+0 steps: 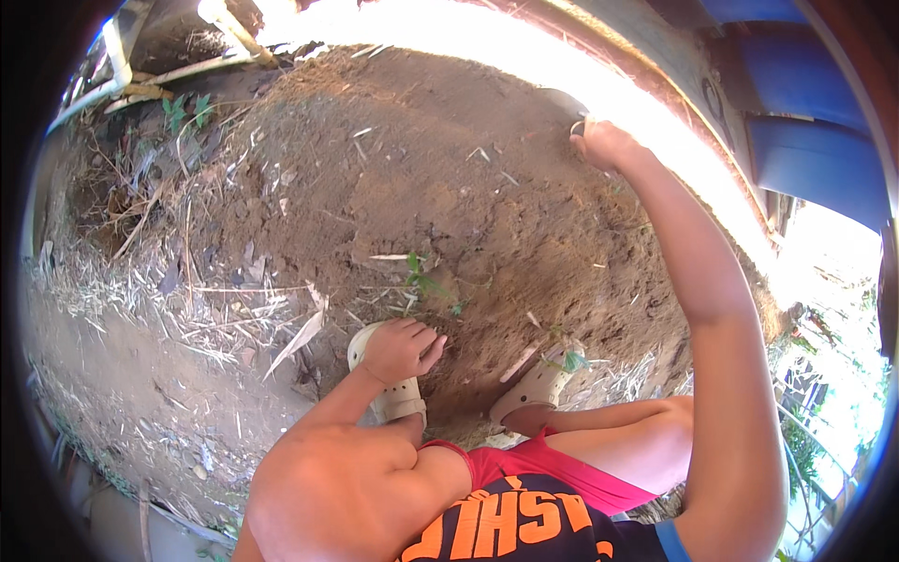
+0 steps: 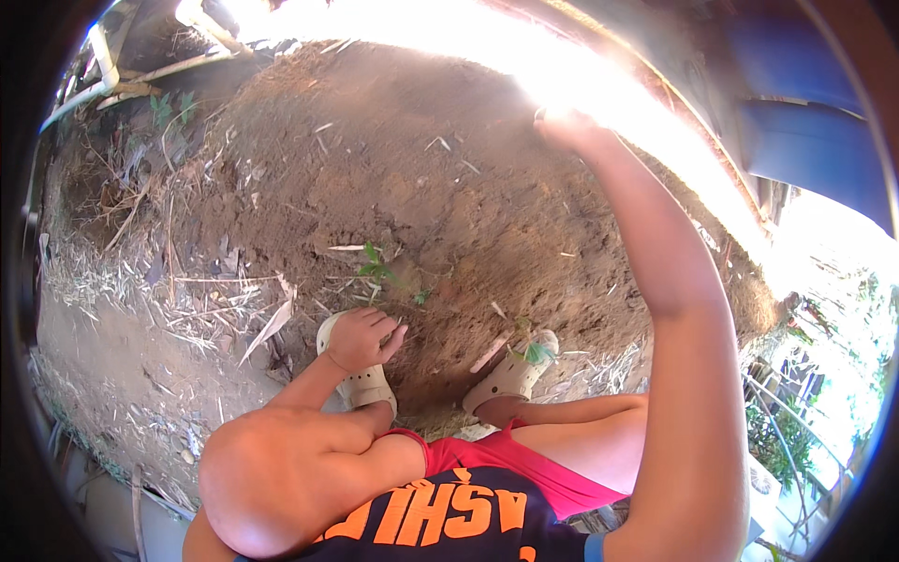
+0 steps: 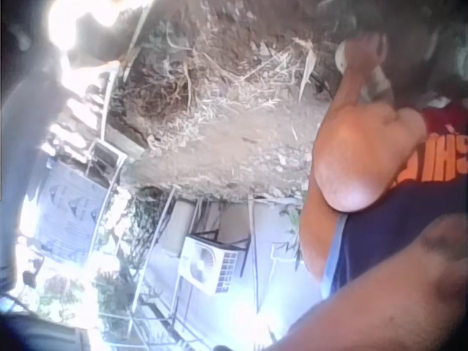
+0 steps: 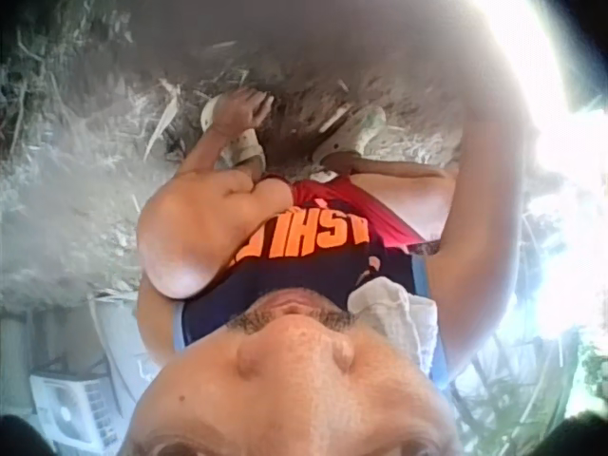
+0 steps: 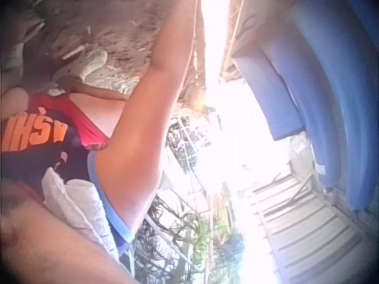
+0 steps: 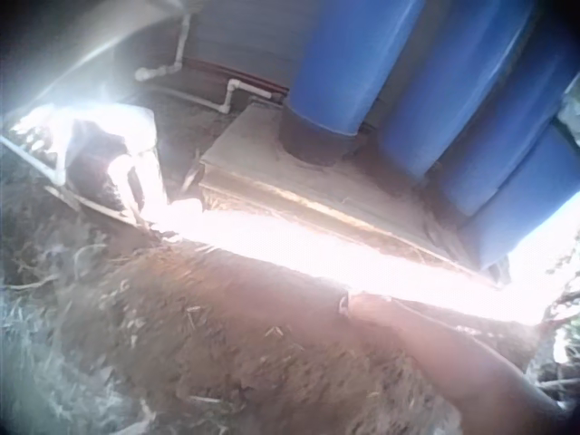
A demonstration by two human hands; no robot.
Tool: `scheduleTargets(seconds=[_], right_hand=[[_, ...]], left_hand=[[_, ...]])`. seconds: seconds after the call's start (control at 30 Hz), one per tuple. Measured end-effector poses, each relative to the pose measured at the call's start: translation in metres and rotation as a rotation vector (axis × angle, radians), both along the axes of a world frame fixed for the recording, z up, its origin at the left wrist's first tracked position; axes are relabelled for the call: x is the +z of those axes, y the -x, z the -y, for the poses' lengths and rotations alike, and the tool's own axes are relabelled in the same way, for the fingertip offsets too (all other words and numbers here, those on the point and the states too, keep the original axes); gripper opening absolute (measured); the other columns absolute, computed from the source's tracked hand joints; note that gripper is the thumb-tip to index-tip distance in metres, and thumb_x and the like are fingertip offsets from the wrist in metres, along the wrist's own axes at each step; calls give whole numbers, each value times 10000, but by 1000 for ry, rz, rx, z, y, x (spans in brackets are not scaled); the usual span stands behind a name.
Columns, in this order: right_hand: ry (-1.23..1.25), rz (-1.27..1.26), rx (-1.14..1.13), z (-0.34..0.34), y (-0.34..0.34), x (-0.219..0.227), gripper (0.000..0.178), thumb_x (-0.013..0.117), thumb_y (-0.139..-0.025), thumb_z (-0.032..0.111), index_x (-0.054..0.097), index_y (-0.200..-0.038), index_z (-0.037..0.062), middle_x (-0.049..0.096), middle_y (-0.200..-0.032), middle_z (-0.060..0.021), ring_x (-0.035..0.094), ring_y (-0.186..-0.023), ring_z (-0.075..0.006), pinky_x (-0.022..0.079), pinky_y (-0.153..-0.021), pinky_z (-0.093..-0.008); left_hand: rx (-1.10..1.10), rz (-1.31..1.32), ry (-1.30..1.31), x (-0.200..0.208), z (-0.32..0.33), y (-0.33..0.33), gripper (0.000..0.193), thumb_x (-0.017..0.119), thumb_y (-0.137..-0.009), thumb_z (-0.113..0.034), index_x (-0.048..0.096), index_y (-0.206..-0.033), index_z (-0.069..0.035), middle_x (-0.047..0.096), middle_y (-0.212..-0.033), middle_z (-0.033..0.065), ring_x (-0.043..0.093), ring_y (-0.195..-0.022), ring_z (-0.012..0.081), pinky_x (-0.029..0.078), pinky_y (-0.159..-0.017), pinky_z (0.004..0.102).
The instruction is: The person uses a small hand hoe to repeatedly strike and loosen a patch of dry soil in an outdoor area. They work on the same spot for the duration of the clip, breaking up clumps and removing small debris.
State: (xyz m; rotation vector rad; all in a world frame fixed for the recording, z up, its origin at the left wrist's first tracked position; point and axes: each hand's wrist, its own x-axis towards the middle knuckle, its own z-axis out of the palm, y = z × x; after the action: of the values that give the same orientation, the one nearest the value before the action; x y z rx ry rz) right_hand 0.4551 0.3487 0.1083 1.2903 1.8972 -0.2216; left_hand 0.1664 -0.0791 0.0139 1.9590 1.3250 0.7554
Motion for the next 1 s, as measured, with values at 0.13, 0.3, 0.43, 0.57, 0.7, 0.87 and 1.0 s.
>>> scheduleTargets(seconds=[0.13,0.3,0.43,0.57,0.7,0.87,1.0], right_hand=[[27,144,51,-35,5,-4,386,576,-1152,372,814,-1096,74,824,-1106,-186,795,-1097,-325,629,-942,-488],[-317,-302,775,-67,-35,17,378,631,-1102,315,792,-858,76,801,-819,-131,757,-689,-296,594,-637,-455],[-360,-119,427,-28,5,-38,301,664,-1053,313,820,-924,92,812,-898,-165,775,-781,-325,605,-733,-491],[-343,-59,285,-23,19,-36,256,696,-1005,311,849,-991,107,824,-977,-199,794,-872,-354,615,-829,-527],[-259,-123,284,-41,-11,-22,260,728,-956,308,878,-1058,122,835,-1055,-234,812,-964,-383,626,-926,-562],[-87,-196,304,-82,-59,-17,562,580,-1146,515,786,-925,42,727,-770,-133,680,-661,-266,575,-690,-479],[-91,-142,230,-92,-81,-34,673,522,-1168,617,786,-1136,-1,769,-878,-192,736,-780,-292,603,-803,-485]], left_hand=[[-2,45,14,1,-3,1,300,828,-971,-226,653,-751,-119,641,-697,56,652,-663,276,540,-614,422],[-45,28,33,2,-9,-6,286,835,-964,-215,657,-761,-121,654,-709,48,662,-672,268,537,-610,417],[-63,3,62,0,-10,-6,341,817,-983,-247,619,-725,-145,630,-686,29,642,-662,247,529,-606,389],[-98,-26,69,-3,-14,-6,350,827,-973,-250,612,-717,-145,618,-677,19,637,-659,241,523,-602,385],[-124,-33,87,-4,-9,-4,325,834,-965,-243,628,-732,-147,624,-689,19,636,-662,237,522,-605,386],[-100,-20,50,-2,-11,-5,299,845,-954,-238,647,-744,-154,622,-688,17,634,-662,234,520,-612,383],[-48,-35,11,-1,-11,-9,308,847,-950,-240,641,-738,-154,627,-690,14,636,-662,233,522,-615,385]])
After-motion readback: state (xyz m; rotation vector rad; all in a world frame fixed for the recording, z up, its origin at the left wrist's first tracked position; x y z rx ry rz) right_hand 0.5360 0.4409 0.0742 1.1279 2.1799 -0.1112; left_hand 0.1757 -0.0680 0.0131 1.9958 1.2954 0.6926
